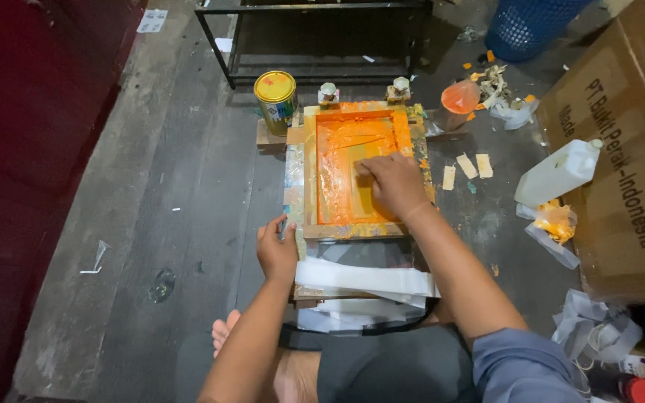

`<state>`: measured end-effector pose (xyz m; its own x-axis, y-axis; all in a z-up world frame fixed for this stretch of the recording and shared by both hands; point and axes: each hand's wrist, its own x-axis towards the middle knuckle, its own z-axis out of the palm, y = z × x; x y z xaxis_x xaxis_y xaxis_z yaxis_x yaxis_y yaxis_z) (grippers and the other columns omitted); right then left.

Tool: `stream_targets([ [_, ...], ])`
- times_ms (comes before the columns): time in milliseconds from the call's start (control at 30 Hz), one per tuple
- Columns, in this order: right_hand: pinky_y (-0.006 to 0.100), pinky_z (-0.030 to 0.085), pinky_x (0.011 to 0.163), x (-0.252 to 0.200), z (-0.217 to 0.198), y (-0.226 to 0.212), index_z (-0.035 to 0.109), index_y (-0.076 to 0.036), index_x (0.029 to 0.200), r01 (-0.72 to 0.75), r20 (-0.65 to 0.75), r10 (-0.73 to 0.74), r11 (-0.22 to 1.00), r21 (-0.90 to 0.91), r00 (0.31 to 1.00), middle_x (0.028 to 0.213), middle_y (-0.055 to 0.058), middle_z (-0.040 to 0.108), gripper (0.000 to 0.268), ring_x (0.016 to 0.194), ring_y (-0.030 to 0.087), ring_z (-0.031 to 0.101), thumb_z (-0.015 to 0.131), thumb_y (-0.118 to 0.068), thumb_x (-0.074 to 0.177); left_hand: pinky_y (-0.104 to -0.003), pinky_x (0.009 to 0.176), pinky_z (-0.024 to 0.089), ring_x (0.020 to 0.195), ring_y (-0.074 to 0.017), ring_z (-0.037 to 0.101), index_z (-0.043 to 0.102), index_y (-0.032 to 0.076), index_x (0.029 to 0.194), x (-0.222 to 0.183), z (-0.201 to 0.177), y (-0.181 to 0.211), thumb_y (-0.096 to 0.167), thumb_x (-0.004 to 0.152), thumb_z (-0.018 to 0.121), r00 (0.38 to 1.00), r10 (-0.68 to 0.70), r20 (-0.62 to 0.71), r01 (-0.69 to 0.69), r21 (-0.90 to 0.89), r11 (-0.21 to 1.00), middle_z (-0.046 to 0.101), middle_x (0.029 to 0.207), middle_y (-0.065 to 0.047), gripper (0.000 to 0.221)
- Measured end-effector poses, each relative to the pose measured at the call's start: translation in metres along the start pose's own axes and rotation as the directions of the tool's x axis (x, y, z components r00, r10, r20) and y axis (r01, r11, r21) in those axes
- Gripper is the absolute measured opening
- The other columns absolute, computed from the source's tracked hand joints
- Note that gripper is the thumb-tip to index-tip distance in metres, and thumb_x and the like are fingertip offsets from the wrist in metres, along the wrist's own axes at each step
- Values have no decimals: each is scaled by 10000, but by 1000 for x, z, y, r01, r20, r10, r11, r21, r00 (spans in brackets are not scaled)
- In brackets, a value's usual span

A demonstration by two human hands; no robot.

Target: Applying pre-cut adhesive tape strips to the edges of a screen printing frame to mask it.

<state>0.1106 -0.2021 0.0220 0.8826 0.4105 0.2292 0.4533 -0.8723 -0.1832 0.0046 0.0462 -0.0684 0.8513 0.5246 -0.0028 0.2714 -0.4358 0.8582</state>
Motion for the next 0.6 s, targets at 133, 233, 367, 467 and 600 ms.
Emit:
stream_targets([
  [133,374,443,1023,4,12,4,662,-218,1339,-40,19,41,999,-37,999,1250,-44,707,409,1165,203,607,523,-170,957,-397,923,509,1025,-306,663,743,144,1181,0,0,1,193,920,782,1000,9,-14,-9,24,1000,587,969,-79,269],
  [233,388,451,1023,5,12,3,671,-208,1323,-24,3,25,998,-50,1000,1262,-30,710,377,1166,225,618,551,-180,967,-406,934,513,1048,-311,664,740,141,1192,0,-1,3,187,922,774,1000,-1,6,1,31,1000,601,987,-77,276],
  [367,376,460,1005,6,22,4,670,-256,1333,31,68,-24,993,-114,997,1293,-41,690,370,1210,207,599,534,-214,992,-387,893,516,980,-294,664,748,140,1173,1,1,0,186,918,779,1000,12,-6,-12,26,1000,583,947,-68,261],
  [467,370,477,969,4,11,-4,701,-279,1290,60,163,-40,991,-118,986,1248,-49,709,366,1158,202,617,522,-210,978,-386,878,517,963,-293,663,749,144,1169,2,2,-5,190,915,786,1000,22,-11,-22,28,999,579,938,-70,261],
  [600,412,519,920,3,5,-9,745,-243,1220,70,323,-46,996,-61,945,1170,-15,749,388,1074,263,649,531,-234,895,-375,871,517,948,-276,658,748,163,1166,3,1,-7,214,917,788,1000,29,-4,-29,27,999,575,933,-58,258],
])
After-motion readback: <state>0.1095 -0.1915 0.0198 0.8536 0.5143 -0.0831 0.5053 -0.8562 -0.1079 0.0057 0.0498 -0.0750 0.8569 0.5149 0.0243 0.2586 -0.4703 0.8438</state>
